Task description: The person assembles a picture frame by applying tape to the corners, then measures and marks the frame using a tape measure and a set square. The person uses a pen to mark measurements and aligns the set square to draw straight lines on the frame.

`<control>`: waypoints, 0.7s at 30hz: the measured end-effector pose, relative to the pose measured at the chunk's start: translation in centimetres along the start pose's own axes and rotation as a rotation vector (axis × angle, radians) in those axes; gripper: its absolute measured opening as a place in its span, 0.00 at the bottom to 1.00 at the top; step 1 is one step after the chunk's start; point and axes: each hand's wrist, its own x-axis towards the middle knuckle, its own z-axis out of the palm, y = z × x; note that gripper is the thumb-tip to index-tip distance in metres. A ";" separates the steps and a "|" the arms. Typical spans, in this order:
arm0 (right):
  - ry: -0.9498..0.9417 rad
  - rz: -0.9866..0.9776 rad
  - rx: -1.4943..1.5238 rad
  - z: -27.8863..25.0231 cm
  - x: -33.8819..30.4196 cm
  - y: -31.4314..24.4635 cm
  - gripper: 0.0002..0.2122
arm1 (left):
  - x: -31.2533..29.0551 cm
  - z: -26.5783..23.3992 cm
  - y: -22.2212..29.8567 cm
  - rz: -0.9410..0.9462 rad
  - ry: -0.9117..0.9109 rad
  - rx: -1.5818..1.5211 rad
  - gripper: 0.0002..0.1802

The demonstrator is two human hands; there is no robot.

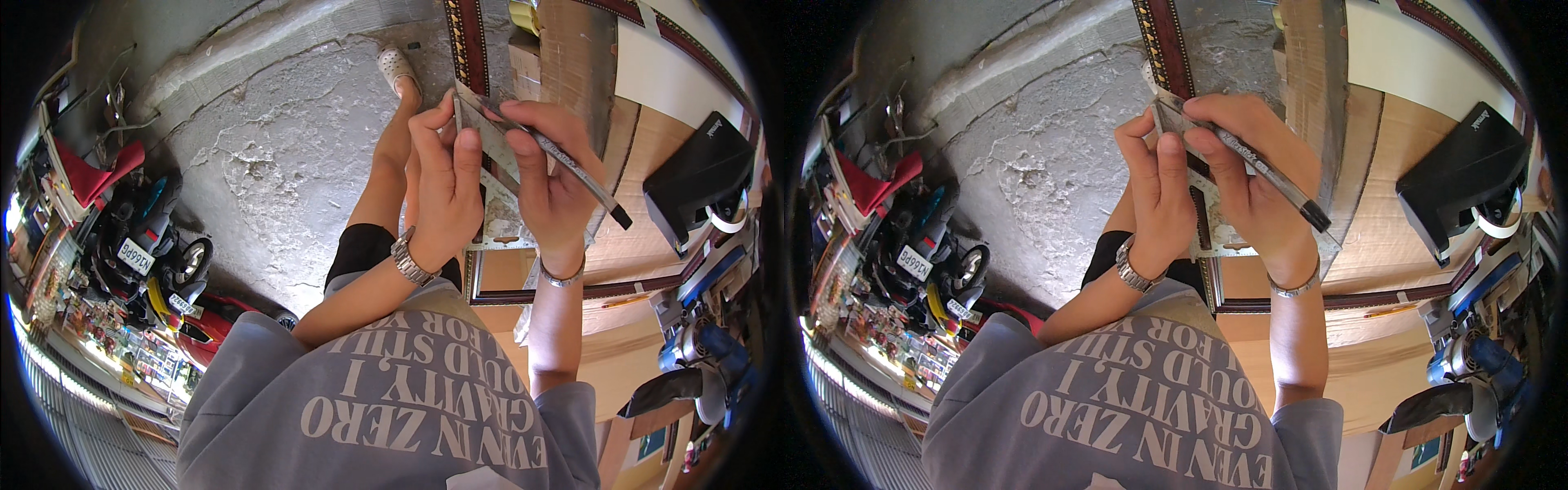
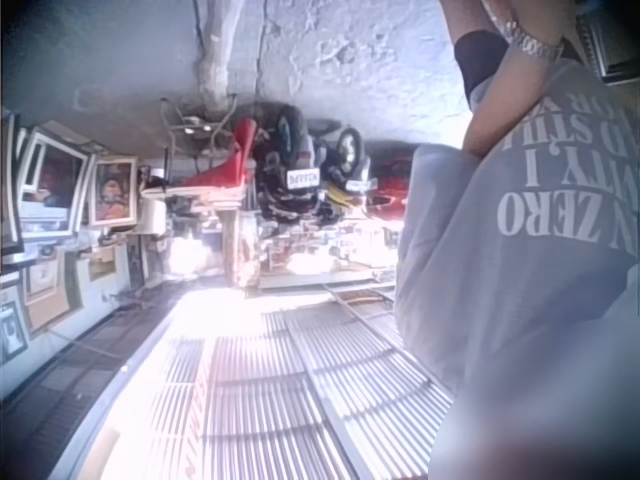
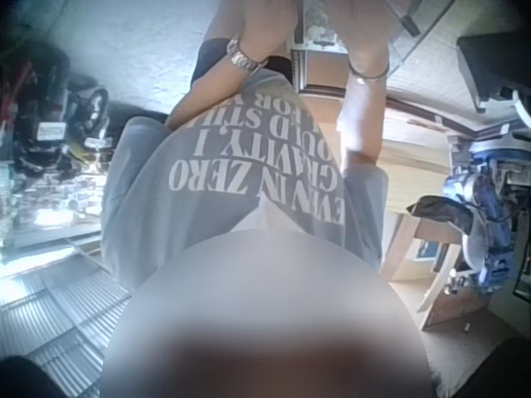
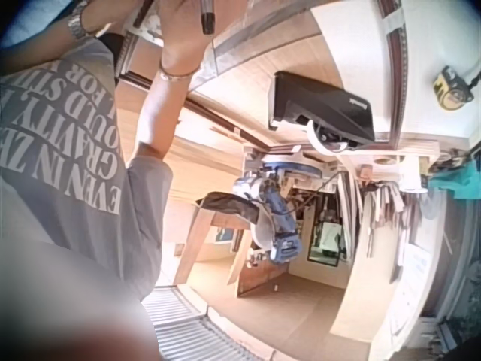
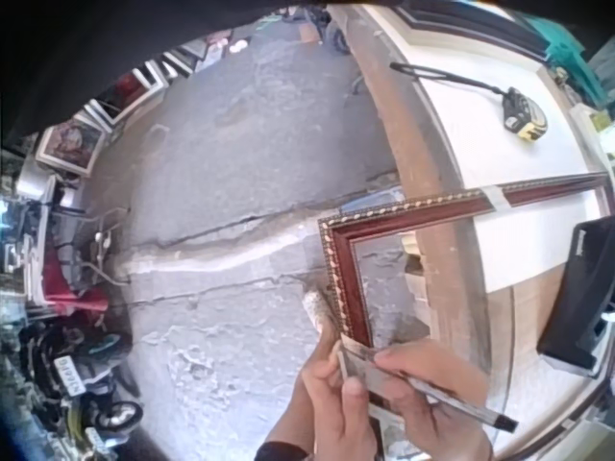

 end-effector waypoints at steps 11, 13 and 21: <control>-0.093 0.009 -0.101 -0.1 0.7 0.3 0.10 | -0.1 0.0 -0.1 -0.021 0.013 0.005 0.18; -0.097 0.027 -0.114 -0.2 0.7 0.1 0.10 | 0.0 0.1 -0.3 0.005 0.017 0.007 0.18; -0.119 -0.045 -0.152 -0.1 0.8 0.0 0.12 | -0.2 -0.1 -0.5 -0.006 0.007 -0.016 0.18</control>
